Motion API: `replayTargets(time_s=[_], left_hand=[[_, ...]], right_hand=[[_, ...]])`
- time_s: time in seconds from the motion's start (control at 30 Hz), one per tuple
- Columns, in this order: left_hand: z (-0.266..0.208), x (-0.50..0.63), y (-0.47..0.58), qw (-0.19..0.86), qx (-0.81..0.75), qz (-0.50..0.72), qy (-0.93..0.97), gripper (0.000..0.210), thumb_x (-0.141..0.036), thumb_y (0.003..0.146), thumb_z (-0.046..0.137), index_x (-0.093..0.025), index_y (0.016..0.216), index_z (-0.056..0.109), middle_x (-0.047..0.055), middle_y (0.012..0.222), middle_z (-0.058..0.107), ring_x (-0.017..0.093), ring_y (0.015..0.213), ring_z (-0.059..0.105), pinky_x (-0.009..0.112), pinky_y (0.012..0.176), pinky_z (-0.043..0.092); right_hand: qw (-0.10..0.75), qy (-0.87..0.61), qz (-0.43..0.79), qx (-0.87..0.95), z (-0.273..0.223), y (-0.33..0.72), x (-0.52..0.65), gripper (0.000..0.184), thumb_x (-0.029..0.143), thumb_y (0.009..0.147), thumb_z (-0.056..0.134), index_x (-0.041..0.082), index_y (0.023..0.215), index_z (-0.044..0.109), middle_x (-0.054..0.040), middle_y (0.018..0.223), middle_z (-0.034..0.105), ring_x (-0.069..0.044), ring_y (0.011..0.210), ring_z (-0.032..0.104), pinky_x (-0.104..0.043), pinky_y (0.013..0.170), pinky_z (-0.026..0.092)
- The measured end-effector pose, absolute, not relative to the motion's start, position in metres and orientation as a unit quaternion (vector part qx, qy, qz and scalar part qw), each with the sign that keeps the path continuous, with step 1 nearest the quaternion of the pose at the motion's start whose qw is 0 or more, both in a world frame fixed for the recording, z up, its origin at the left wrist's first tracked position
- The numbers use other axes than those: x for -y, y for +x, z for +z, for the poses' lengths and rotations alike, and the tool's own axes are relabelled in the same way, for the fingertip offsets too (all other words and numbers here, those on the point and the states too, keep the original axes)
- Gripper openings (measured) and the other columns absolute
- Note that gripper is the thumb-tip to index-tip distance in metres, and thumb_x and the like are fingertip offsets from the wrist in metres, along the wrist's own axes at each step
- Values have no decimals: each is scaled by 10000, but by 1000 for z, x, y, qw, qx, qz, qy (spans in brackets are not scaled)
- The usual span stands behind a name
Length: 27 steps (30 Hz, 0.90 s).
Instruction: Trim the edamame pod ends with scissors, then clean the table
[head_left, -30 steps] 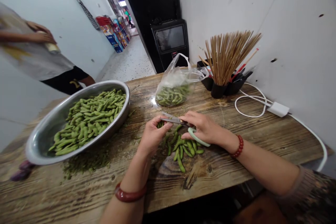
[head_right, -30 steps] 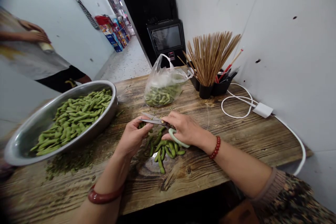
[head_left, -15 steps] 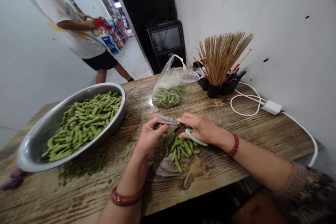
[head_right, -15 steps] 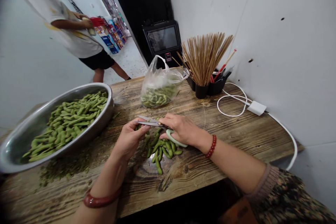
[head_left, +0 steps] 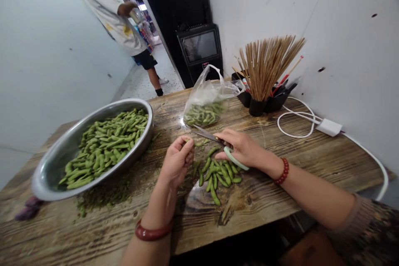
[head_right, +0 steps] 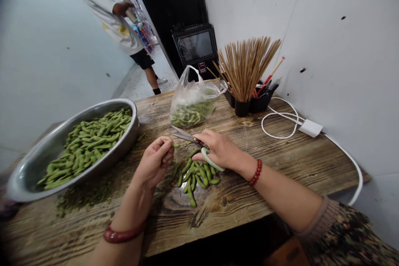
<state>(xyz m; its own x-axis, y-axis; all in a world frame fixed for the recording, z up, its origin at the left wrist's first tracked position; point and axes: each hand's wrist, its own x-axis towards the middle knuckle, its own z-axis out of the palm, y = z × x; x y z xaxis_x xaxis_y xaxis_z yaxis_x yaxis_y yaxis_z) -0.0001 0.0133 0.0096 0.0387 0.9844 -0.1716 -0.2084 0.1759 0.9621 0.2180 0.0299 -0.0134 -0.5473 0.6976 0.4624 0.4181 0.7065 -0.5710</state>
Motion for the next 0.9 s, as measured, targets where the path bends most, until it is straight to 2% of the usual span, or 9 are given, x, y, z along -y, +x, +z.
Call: replayTargets(time_s=[0.27,0.9], left_hand=[[6,-15,-3,623,-442,522,380,275,-286,701,750,-164,789,521,-55,597,522,8,389,316,126,369,192],[9,-12,2,630,-429,516,391,278,-288,694,765,-160,788,537,-50,592,529,6,389,321,130,382,204]], right_hand=[[328,-320,188,869,-10,216,-26,573,427,779,710,156,1247,519,-90,1001,578,-208,860,573,-315,735,473],[331,-304,208,869,-12,215,-26,566,441,768,717,144,1218,544,-78,953,570,-180,783,551,-297,688,466]])
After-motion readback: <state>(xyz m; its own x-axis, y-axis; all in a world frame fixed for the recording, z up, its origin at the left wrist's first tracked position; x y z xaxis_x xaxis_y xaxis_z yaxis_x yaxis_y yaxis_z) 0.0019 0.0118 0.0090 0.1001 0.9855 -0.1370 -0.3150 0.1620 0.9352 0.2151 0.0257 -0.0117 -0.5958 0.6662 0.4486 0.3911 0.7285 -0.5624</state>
